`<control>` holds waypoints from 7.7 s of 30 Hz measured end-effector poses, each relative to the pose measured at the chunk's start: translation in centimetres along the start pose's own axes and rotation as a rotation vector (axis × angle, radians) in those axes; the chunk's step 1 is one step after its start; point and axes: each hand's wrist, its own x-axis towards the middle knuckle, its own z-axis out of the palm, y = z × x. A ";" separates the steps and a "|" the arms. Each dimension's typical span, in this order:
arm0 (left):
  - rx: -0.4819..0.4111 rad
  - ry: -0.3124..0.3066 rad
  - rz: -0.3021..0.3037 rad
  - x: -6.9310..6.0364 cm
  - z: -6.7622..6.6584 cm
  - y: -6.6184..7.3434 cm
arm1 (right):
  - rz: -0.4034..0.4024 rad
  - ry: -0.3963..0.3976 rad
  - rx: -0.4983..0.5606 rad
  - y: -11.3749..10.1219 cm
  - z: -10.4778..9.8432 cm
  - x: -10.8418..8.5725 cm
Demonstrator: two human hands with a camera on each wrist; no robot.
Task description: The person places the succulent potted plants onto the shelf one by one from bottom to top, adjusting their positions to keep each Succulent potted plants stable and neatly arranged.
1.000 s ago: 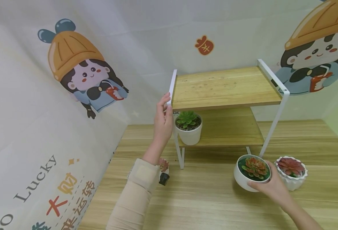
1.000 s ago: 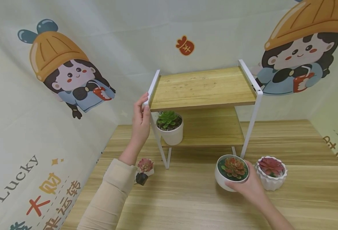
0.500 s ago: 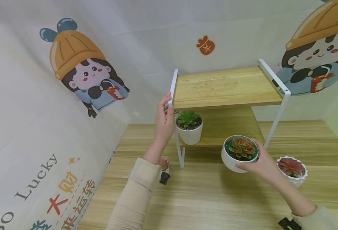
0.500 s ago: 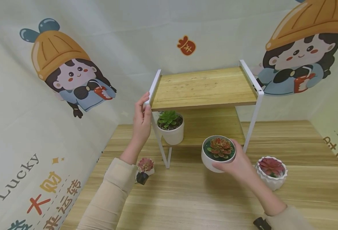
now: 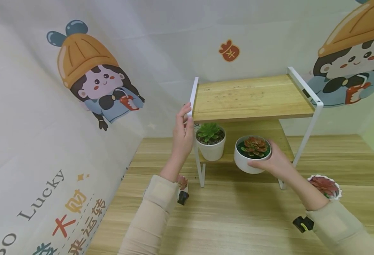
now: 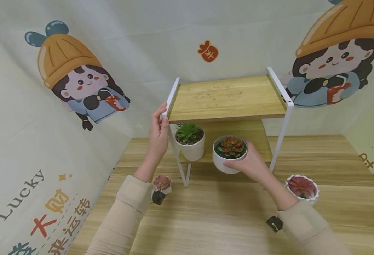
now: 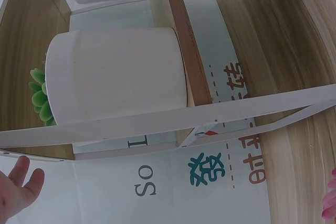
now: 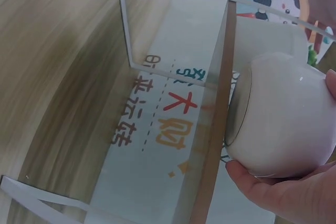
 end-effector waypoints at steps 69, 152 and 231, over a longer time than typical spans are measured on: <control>-0.025 0.012 -0.023 -0.1 0.1 0.0 | 0.034 -0.117 0.095 -0.1 0.1 3.8; -0.015 0.024 -0.015 -0.2 0.3 0.0 | 0.433 0.634 0.214 17.4 -0.8 -8.6; -0.028 0.020 -0.034 -0.2 0.4 0.1 | 0.138 0.402 0.096 1.8 -1.2 -5.7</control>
